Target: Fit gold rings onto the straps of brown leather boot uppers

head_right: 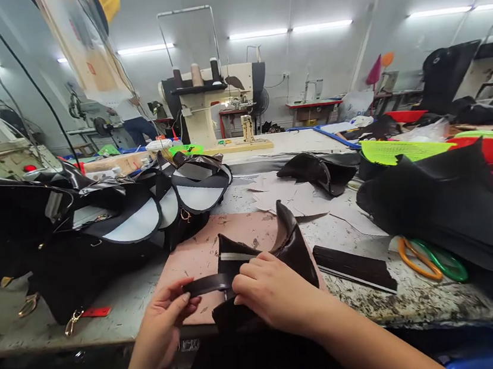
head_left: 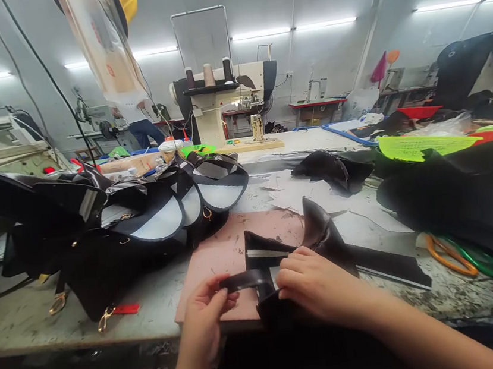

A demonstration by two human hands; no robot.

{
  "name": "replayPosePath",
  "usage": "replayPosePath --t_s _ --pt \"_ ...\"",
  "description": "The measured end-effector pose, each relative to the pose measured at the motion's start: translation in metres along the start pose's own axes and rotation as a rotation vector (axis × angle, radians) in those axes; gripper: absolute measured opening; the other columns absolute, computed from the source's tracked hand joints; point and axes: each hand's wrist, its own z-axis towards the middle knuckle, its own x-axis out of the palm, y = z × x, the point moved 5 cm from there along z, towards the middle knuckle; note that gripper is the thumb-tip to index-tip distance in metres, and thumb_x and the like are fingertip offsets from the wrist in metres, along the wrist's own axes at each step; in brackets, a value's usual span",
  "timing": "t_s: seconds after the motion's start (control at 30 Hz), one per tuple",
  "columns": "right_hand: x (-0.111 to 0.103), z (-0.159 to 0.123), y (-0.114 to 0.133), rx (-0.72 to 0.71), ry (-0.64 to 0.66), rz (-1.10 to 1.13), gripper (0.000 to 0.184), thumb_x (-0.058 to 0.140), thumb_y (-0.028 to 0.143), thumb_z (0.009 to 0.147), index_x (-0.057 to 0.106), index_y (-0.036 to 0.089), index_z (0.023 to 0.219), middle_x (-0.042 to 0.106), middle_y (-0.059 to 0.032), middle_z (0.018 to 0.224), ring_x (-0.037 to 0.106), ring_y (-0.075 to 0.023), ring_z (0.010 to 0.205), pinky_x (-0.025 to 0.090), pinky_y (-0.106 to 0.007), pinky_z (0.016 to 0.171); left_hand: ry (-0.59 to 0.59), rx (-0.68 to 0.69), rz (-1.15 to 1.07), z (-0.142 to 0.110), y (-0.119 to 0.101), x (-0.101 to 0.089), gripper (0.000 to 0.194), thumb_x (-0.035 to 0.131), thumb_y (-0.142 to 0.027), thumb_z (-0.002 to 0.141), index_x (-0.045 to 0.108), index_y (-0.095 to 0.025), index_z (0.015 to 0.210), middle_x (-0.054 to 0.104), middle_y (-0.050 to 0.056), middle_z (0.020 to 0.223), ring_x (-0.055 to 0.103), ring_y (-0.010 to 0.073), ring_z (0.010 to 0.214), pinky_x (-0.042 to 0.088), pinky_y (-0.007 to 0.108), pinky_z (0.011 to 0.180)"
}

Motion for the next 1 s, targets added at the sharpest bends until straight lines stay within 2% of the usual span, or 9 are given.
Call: replayPosePath --t_s 0.13,0.3,0.37,0.47,0.63,0.7,0.8,0.9,1.0 --pt "-0.008 -0.008 0.001 0.006 -0.03 0.068 0.013 0.05 0.026 0.088 0.052 0.018 0.078 0.057 -0.0001 0.074 0.05 -0.014 0.068 0.035 -0.028 0.07 -0.068 0.008 -0.05 0.005 -0.016 -0.02 0.028 0.074 -0.015 0.038 0.07 -0.016 0.066 0.065 -0.003 0.058 0.056 0.007 0.045 0.045 0.014 0.044" --pt "-0.005 -0.006 0.002 0.011 -0.028 0.087 0.014 0.051 0.027 0.087 0.051 0.018 0.076 0.058 -0.0004 0.074 0.05 -0.0142 0.068 0.033 -0.028 0.07 -0.156 0.093 -0.006 0.006 -0.038 -0.051 0.027 0.072 -0.014 0.037 0.07 -0.015 0.064 0.064 -0.003 0.055 0.053 0.0059 0.043 0.043 0.014 0.043" --pt "-0.001 -0.006 0.003 0.012 -0.019 0.089 0.013 0.053 0.027 0.087 0.051 0.018 0.077 0.058 -0.0001 0.075 0.049 -0.0142 0.069 0.033 -0.028 0.07 -0.182 0.113 0.017 0.004 -0.041 -0.055 0.026 0.071 -0.015 0.037 0.069 -0.015 0.063 0.064 -0.003 0.054 0.053 0.007 0.043 0.043 0.015 0.043" --pt "0.003 -0.005 0.005 0.009 -0.014 0.095 0.012 0.055 0.026 0.085 0.051 0.019 0.077 0.058 0.0008 0.075 0.049 -0.0139 0.068 0.032 -0.028 0.071 -0.117 0.084 0.064 0.001 -0.026 -0.039 0.025 0.071 -0.017 0.04 0.069 -0.015 0.066 0.066 -0.001 0.058 0.056 0.0097 0.045 0.045 0.019 0.046" --pt "0.002 -0.005 0.009 0.026 -0.045 0.105 0.012 0.059 0.022 0.082 0.05 0.019 0.075 0.058 0.0024 0.072 0.049 -0.0134 0.066 0.031 -0.028 0.07 0.133 -0.008 0.078 -0.008 0.026 0.018 0.023 0.07 -0.019 0.053 0.068 -0.016 0.076 0.067 0.0 0.067 0.063 0.0144 0.059 0.049 0.024 0.058" --pt "-0.001 -0.007 0.01 0.046 -0.061 0.108 0.012 0.059 0.021 0.081 0.05 0.019 0.074 0.058 0.0026 0.07 0.05 -0.0133 0.065 0.031 -0.028 0.068 0.207 -0.018 0.026 -0.015 0.039 0.033 0.024 0.07 -0.019 0.055 0.069 -0.018 0.079 0.068 0.001 0.073 0.063 0.0156 0.067 0.05 0.026 0.065" --pt "-0.005 -0.011 0.011 0.083 -0.075 0.123 0.012 0.057 0.016 0.081 0.049 0.018 0.072 0.056 0.0022 0.067 0.049 -0.0128 0.063 0.032 -0.027 0.066 0.261 -0.08 -0.023 -0.026 0.044 0.041 0.027 0.069 -0.019 0.056 0.072 -0.018 0.083 0.07 0.003 0.079 0.061 0.0159 0.074 0.047 0.025 0.07" --pt "-0.006 -0.015 0.012 0.11 -0.076 0.136 0.013 0.054 0.014 0.081 0.048 0.018 0.071 0.056 0.0016 0.066 0.049 -0.0129 0.062 0.032 -0.027 0.065 0.271 -0.182 -0.069 -0.035 0.039 0.037 0.03 0.063 -0.019 0.055 0.073 -0.016 0.084 0.071 0.006 0.08 0.061 0.0178 0.073 0.046 0.025 0.065" --pt "-0.005 -0.017 0.012 0.121 -0.092 0.138 0.013 0.053 0.015 0.082 0.048 0.018 0.07 0.055 0.0014 0.065 0.048 -0.013 0.061 0.032 -0.027 0.065 0.289 -0.186 -0.114 -0.041 0.03 0.034 0.034 0.057 -0.02 0.053 0.073 -0.014 0.082 0.071 0.008 0.084 0.061 0.0216 0.079 0.046 0.026 0.063"
